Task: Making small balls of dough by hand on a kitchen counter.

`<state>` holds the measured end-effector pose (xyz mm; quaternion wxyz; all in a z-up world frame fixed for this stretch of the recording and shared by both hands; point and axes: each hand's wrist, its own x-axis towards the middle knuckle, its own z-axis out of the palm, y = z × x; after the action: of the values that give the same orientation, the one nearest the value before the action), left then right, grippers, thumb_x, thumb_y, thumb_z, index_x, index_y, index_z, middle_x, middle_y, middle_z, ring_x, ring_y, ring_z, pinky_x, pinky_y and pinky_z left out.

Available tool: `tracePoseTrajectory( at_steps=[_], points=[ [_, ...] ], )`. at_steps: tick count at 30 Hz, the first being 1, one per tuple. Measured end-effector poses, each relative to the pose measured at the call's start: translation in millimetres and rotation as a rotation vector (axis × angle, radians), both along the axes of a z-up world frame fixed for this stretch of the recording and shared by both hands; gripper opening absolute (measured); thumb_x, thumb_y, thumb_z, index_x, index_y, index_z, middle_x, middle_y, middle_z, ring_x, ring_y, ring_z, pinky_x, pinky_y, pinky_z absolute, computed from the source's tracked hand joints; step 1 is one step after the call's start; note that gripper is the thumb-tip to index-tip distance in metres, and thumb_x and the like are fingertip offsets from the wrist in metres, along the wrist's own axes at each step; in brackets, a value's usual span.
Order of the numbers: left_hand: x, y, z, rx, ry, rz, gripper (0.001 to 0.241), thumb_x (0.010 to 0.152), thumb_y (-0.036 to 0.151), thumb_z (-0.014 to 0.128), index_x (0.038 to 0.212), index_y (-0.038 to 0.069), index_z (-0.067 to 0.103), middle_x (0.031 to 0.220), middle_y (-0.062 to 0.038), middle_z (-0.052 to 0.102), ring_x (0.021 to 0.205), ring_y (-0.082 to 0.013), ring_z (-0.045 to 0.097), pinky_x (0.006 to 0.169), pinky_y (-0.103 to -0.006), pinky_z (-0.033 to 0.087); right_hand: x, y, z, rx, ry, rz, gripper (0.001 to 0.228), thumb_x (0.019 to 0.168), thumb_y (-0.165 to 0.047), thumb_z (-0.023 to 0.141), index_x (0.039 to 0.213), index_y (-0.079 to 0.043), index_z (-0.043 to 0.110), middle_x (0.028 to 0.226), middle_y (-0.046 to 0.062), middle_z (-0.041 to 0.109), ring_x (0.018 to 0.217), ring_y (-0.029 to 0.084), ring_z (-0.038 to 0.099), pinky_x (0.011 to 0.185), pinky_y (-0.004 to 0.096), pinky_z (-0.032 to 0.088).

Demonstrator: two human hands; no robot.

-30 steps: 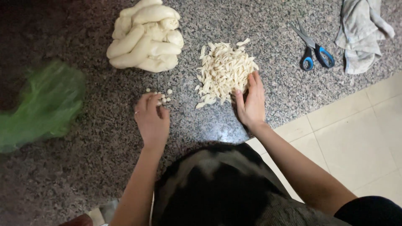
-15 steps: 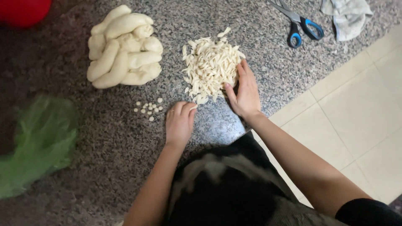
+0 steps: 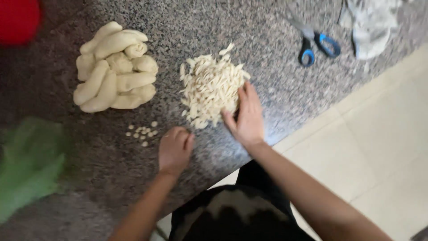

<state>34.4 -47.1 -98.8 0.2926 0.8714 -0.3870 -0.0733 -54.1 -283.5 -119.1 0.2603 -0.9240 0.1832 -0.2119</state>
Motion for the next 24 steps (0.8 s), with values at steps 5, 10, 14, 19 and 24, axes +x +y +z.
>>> tracePoseTrajectory(
  at_steps=[5,10,14,19,24],
  points=[
    [-12,-3,-12,0.084,0.028,0.117,0.029,0.108,0.029,0.056,0.084,0.014,0.049,0.08,-0.005,0.05,0.075,-0.0282,0.061,0.072,-0.043,0.05,-7,-1,-1,0.079,0.064,0.05,0.088,0.091,-0.043,0.07,0.155,0.002,0.029,0.162,0.031,0.018,0.15,0.051,0.02,0.124,0.058,0.021],
    [-20,1,-35,0.117,-0.195,0.197,0.022,0.102,0.031,0.065,0.098,0.016,0.049,0.088,-0.003,0.06,0.085,-0.0246,0.069,0.076,-0.0396,0.057,-7,4,3,0.103,0.229,0.087,0.1,0.09,-0.044,0.072,0.158,0.003,0.017,0.165,0.029,0.008,0.153,0.048,0.012,0.124,0.057,0.017],
    [-13,-4,-17,0.148,-0.241,0.129,0.019,0.102,0.033,0.064,0.109,0.018,0.054,0.094,0.001,0.061,0.086,-0.0187,0.068,0.079,-0.0365,0.059,-4,3,-3,0.007,0.204,0.067,0.098,0.088,-0.045,0.071,0.156,0.005,0.021,0.164,0.029,0.011,0.152,0.048,0.015,0.124,0.056,0.016],
    [-8,0,-9,0.128,-0.182,0.03,0.024,0.098,0.039,0.067,0.101,0.019,0.054,0.089,0.001,0.057,0.081,-0.018,0.066,0.074,-0.0358,0.058,-3,8,-4,-0.067,0.144,0.034,0.095,0.085,-0.045,0.073,0.152,0.006,0.028,0.162,0.03,0.02,0.151,0.049,0.022,0.125,0.055,0.018],
    [-7,-1,-2,0.053,-0.137,0.011,0.019,0.097,0.028,0.057,0.113,0.018,0.058,0.099,-0.004,0.059,0.087,-0.0245,0.067,0.08,-0.0438,0.058,0,10,4,-0.115,0.097,0.022,0.089,0.086,-0.044,0.071,0.15,0.004,0.033,0.161,0.027,0.025,0.149,0.045,0.029,0.125,0.052,0.023]
  ],
)
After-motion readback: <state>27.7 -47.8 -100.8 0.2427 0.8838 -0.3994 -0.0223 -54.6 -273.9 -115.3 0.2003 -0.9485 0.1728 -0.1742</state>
